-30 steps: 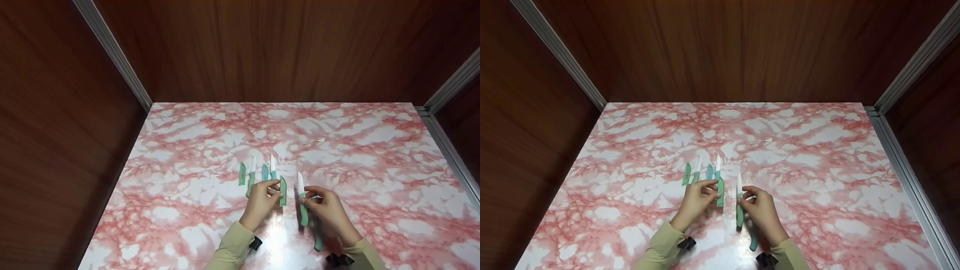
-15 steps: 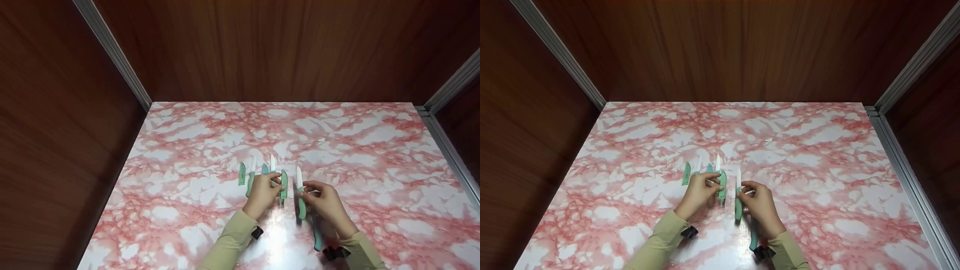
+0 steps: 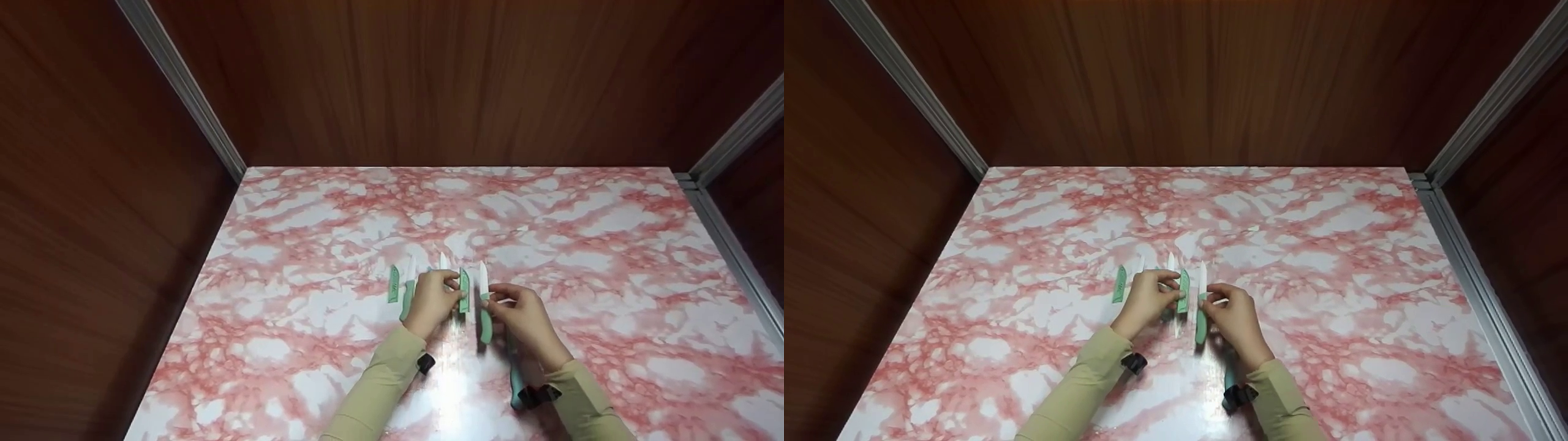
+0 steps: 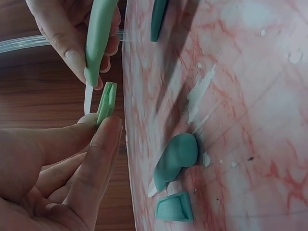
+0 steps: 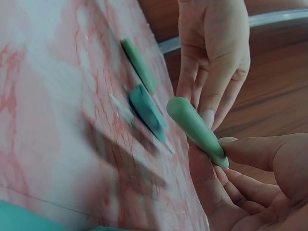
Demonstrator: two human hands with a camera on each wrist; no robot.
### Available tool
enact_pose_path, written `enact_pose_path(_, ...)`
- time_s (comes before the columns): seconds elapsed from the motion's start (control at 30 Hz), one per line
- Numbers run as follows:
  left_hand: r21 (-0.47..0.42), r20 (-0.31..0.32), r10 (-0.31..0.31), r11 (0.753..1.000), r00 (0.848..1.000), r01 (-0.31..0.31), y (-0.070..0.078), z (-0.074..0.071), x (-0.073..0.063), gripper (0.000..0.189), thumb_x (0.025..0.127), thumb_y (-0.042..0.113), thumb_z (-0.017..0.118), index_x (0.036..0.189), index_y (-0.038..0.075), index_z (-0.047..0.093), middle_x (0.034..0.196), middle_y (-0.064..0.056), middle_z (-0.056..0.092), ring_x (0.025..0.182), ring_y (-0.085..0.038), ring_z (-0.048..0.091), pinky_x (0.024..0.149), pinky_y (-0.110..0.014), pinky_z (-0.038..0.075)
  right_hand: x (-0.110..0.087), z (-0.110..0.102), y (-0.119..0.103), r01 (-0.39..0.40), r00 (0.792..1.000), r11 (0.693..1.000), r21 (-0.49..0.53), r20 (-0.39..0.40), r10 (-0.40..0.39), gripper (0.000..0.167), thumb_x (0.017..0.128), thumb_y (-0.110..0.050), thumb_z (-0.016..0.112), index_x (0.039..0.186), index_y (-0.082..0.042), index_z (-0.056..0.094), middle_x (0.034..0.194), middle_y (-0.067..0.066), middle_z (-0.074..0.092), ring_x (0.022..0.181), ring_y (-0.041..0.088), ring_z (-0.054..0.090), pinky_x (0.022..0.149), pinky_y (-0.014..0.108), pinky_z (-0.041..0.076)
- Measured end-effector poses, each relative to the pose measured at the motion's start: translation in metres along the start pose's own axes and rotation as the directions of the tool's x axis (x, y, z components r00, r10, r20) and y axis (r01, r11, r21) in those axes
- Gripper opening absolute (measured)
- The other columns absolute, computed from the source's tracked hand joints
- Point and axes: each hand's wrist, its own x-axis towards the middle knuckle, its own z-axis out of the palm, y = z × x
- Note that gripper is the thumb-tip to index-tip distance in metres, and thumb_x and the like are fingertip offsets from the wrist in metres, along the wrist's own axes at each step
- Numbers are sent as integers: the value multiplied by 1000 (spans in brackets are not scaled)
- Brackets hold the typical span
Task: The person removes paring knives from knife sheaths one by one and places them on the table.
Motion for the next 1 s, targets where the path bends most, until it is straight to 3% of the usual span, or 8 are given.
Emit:
enact_pose_path(0.13, 38, 8, 7, 999, 1000, -7, -2, 1, 6, 34, 82, 0, 73, 115, -3, 66, 78, 0, 63, 55, -18, 64, 48, -21, 49, 10, 0, 1, -4, 1000, 1000, -3, -13, 4, 35, 89, -7, 67, 119, 8, 60, 97, 17, 62, 77, 23, 65, 65, 40, 56)
enact_pose_path(0.43, 147, -6, 60, 987, 998, -59, -4, 2, 19, 30, 80, 0, 75, 110, -2, 70, 79, -6, 67, 60, -4, 59, 66, -20, 51, 31, 0, 9, 6, 1000, 995, -98, -27, -9, 30, 89, -8, 67, 115, 8, 62, 89, 15, 64, 75, 21, 63, 65, 36, 56)
enact_pose_path(0.7, 98, 16, -3, 995, 1000, 1, -4, 4, 25, 32, 82, -3, 71, 114, -2, 68, 78, -4, 66, 55, -6, 58, 61, -20, 51, 38, 1, 13, -18, 1000, 995, -100, 6, 19, 29, 90, -9, 65, 114, 7, 63, 90, 16, 65, 73, 24, 63, 63, 35, 54)
enact_pose_path(0.83, 123, 6, 6, 992, 1000, -6, -4, 6, 29, 30, 81, -4, 71, 112, -3, 68, 75, -4, 65, 55, -7, 57, 59, -20, 50, 42, 3, 15, -23, 1000, 995, -100, 17, 24, 31, 90, -10, 66, 115, 8, 62, 92, 16, 65, 75, 26, 63, 65, 38, 54)
enact_pose_path(1.0, 172, 4, 22, 985, 1000, -22, -5, 8, 31, 27, 80, -4, 72, 107, -4, 69, 70, -1, 61, 53, -7, 55, 55, -20, 49, 47, 4, 16, -1, 1000, 990, -139, 1, 1, 27, 87, -7, 68, 109, 9, 65, 85, 13, 66, 72, 20, 61, 62, 28, 50)
